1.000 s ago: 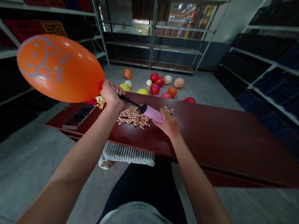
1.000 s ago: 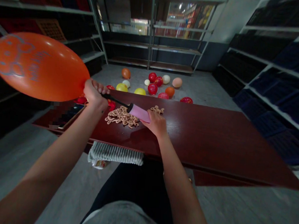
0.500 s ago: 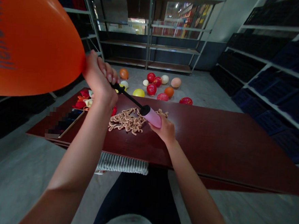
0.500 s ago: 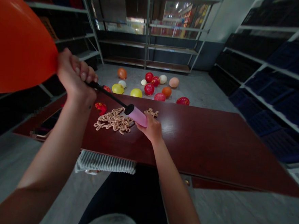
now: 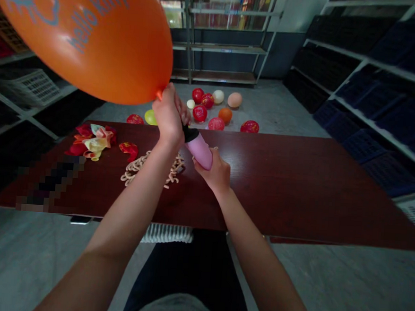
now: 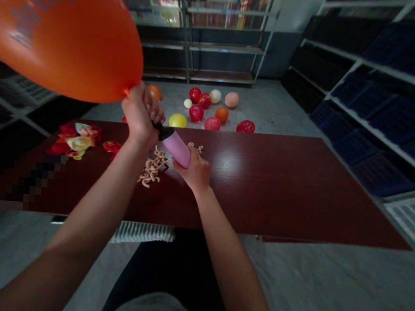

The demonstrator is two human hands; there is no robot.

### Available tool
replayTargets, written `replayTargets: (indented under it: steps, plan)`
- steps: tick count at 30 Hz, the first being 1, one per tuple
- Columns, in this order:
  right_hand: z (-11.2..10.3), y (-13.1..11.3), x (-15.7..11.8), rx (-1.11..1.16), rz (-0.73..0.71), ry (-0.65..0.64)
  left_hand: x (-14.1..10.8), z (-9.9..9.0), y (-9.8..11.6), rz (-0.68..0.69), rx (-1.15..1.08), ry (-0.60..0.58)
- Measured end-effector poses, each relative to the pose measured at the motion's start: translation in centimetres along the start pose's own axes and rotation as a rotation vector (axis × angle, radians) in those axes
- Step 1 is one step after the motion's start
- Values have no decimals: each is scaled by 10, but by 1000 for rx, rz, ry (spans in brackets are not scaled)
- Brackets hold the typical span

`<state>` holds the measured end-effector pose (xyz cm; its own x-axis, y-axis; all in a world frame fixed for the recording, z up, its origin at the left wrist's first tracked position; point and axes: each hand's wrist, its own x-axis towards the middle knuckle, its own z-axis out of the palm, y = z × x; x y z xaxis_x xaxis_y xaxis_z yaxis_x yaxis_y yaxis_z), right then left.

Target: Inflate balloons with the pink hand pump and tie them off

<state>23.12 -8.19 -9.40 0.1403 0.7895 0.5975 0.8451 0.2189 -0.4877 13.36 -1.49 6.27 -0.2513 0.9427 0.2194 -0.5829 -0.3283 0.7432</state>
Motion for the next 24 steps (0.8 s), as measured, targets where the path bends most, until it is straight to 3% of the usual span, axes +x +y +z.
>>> replayTargets:
  steps: [5,11,18,24]
  plan:
    - [-4,-1,3,18,-44,17,-1,-17,2,59,-16,67]
    - [-2,2,3,-60,-181,-48,-17,-54,9,171,-39,237]
    - [0,-1,-3,-107,-371,-98,-25,-96,61,199,-126,331]
    - [1,1,-4,-124,-432,-87,-25,-120,111,265,-136,317]
